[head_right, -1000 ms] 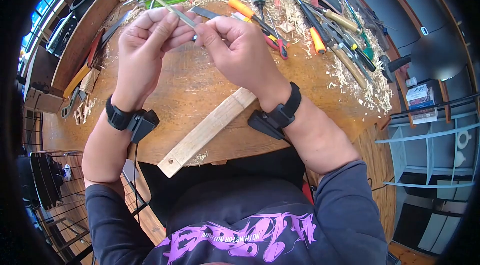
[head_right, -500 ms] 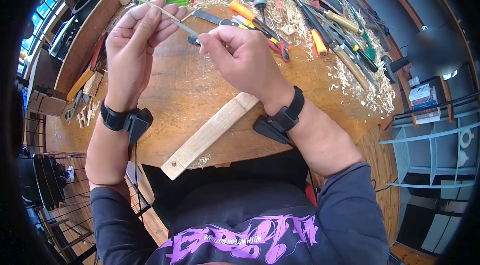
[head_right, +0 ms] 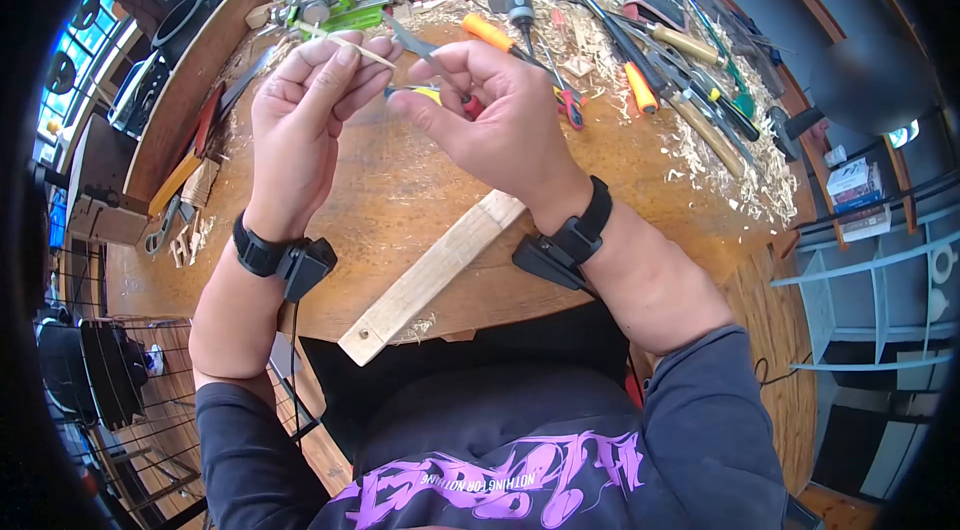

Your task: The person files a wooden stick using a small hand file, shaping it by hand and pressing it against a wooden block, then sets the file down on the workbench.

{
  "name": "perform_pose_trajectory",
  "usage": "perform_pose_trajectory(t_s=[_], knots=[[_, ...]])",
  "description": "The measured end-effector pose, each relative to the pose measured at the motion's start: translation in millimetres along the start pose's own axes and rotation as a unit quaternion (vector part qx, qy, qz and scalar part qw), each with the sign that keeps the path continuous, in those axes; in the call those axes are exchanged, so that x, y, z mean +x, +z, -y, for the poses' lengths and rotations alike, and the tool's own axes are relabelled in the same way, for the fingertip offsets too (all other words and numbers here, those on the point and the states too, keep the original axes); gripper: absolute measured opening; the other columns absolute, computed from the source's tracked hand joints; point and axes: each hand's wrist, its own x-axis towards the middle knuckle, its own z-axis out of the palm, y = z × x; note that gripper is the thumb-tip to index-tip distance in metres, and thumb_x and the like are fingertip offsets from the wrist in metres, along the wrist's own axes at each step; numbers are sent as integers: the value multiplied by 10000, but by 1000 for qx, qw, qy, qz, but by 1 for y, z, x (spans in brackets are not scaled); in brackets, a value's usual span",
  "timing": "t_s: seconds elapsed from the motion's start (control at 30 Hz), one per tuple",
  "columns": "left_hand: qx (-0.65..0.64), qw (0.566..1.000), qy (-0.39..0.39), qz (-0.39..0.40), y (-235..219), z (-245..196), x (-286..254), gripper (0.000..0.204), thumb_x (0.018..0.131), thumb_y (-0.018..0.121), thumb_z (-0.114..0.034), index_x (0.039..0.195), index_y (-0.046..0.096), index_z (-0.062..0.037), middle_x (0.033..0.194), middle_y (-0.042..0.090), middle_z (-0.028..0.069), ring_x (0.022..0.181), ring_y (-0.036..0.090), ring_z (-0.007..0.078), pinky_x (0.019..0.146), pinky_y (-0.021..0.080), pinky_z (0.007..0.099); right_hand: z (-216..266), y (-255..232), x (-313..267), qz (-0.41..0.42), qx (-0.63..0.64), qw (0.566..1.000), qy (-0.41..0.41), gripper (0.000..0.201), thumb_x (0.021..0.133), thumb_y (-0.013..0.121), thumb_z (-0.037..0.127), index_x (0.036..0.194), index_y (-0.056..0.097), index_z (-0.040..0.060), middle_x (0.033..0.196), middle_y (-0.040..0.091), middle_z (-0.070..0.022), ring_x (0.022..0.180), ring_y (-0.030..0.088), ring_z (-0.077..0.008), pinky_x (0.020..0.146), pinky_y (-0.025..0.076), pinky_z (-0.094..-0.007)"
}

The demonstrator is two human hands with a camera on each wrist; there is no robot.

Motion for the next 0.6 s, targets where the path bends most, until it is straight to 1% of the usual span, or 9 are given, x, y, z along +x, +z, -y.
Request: perform_pose_trajectory(t_s=[0.03,0.1,0.2,0.27,0.33,0.4,0.5,0.53,0.6], knots=[[-1,1000,-3,4,2,2,-2,247,1127,615,-100,1305,657,66,1330,739,219,1219,752,281,1058,630,354,0,0,1,3,-13,1000,-4,195,951,882,110,1064,768,-1,684,548,93,630,464,15,558,368,-192],[-22,999,-22,18,4,5,-5,203,1113,649,-98,1238,667,61,1267,763,213,1174,761,232,1055,623,348,-1,-2,0,2,-25,1000,-7,185,942,881,88,1063,772,1,684,540,94,632,463,16,560,372,-191],[-2,999,-48,17,5,14,-8,181,1106,668,-113,1207,678,37,1268,766,193,1155,763,220,1051,621,346,0,-5,0,1,-22,1000,15,165,951,860,80,1067,776,-2,695,586,81,641,494,8,566,401,-199],[-8,998,-53,19,6,16,-8,181,1105,674,-120,1206,683,29,1263,768,184,1145,763,210,1041,623,342,4,-5,0,-3,-70,998,6,133,986,820,95,1057,774,-8,722,657,51,653,539,-5,571,432,-215],[-16,998,-56,19,7,14,-7,180,1103,680,-128,1205,689,21,1258,770,176,1135,763,201,1030,625,338,5,-6,1,0,-73,997,19,142,1005,802,111,1068,770,-13,745,685,35,663,560,-11,575,448,-222],[11,998,-60,4,3,10,-4,178,1103,680,-129,1201,696,19,1222,780,164,1103,770,190,1004,632,338,4,-7,2,5,-76,997,32,156,1024,784,127,1079,765,-17,769,714,18,673,581,-18,580,464,-228],[5,999,-41,-11,-8,9,4,177,1105,678,-134,1198,700,15,1181,791,148,1078,779,188,982,637,332,-1,-9,5,0,-37,999,37,190,1045,768,154,1104,753,-26,795,735,-2,692,612,-23,596,487,-228],[24,998,-49,-20,-11,7,6,193,1124,636,-144,1219,678,19,1194,775,144,1091,784,220,1022,640,344,0,-10,7,-11,-25,999,44,208,1049,770,168,1120,747,-27,828,750,-14,719,631,-26,615,497,-224],[27,998,-44,-34,-13,6,8,182,1125,635,-144,1211,679,11,1166,773,132,1080,784,216,1015,642,343,-1,-13,9,-22,-13,998,50,227,1054,771,182,1136,740,-28,861,765,-26,745,649,-28,634,506,-219]])
